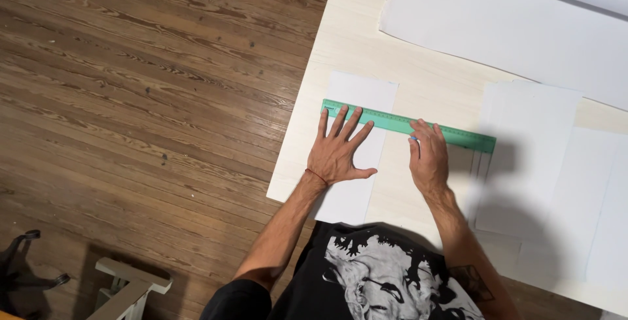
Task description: Measuring and cutting paper sheets using a ruler and scissors
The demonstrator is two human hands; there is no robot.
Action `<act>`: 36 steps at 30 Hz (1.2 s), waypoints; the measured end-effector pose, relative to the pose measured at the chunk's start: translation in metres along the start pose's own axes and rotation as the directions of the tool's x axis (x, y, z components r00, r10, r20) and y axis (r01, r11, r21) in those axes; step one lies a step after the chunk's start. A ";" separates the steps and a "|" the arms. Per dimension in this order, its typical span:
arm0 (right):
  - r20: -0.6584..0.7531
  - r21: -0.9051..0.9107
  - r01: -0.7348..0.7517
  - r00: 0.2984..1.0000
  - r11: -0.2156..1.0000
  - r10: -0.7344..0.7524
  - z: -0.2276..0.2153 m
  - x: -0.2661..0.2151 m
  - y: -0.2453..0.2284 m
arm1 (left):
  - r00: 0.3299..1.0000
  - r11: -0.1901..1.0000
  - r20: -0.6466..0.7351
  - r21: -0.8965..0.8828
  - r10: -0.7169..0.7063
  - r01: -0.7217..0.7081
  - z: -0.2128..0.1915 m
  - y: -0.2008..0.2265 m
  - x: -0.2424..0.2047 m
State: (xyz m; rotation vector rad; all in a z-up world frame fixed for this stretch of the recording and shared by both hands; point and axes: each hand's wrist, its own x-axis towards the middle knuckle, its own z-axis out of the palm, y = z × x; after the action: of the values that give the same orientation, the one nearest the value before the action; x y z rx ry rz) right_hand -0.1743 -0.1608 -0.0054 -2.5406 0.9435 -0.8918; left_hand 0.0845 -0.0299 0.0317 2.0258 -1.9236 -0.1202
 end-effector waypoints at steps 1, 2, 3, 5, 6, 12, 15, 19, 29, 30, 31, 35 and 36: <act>0.001 0.000 -0.004 1.000 1.000 0.004 0.000 0.000 0.000 | 1.000 1.000 0.004 -0.001 0.001 -0.001 0.000 0.000 -0.001; 0.000 -0.002 0.000 1.000 1.000 0.000 0.000 0.000 0.000 | 1.000 1.000 0.014 0.005 -0.003 0.003 0.001 0.000 -0.001; -0.004 -0.005 0.005 1.000 1.000 -0.005 0.000 0.001 0.000 | 1.000 1.000 0.022 0.012 -0.004 0.004 0.001 -0.001 -0.001; -0.006 0.004 0.007 1.000 1.000 -0.007 -0.001 0.002 -0.002 | 1.000 1.000 0.015 0.007 -0.007 0.007 0.004 -0.001 -0.001; -0.005 0.014 0.013 1.000 1.000 -0.013 -0.002 0.003 -0.003 | 1.000 1.000 0.006 0.001 -0.013 0.013 0.005 -0.001 -0.002; 0.011 0.031 0.002 1.000 1.000 -0.003 -0.004 0.004 -0.006 | 1.000 1.000 0.015 0.003 -0.016 0.016 0.002 -0.001 -0.001; 0.012 0.059 -0.019 1.000 0.998 0.018 -0.006 0.005 -0.008 | 1.000 1.000 0.021 0.003 -0.015 0.015 0.001 -0.001 -0.001; -0.005 0.093 -0.183 0.983 0.979 0.184 0.004 -0.001 0.004 | 0.999 1.000 0.026 -0.002 -0.021 0.021 0.003 -0.002 -0.001; 0.011 0.348 -0.534 0.824 0.770 0.566 0.005 0.047 -0.008 | 1.000 0.999 -0.022 -0.024 -0.022 0.021 0.007 -0.002 -0.002; 0.008 0.363 -0.570 0.793 0.737 0.610 0.009 0.043 -0.003 | 0.999 0.999 -0.033 -0.030 -0.020 0.019 0.007 -0.001 -0.002; 0.010 0.362 -0.571 0.793 0.737 0.610 0.009 0.043 -0.004 | 0.999 0.999 -0.032 -0.032 -0.022 0.021 0.008 -0.001 -0.003; 0.031 0.396 -0.625 0.741 0.673 0.670 0.006 0.049 -0.004 | 0.999 0.999 -0.036 -0.034 -0.020 0.019 0.008 -0.002 -0.002; 0.048 0.404 -0.637 0.731 0.656 0.680 0.004 0.050 -0.003 | 0.999 0.999 -0.035 -0.033 -0.017 0.016 0.007 -0.002 -0.002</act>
State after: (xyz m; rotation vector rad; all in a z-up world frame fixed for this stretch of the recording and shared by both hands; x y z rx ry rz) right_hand -0.1402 -0.1919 0.0150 -1.6082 1.4216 -0.8645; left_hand 0.0837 -0.0289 0.0238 2.0100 -1.8719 -0.1191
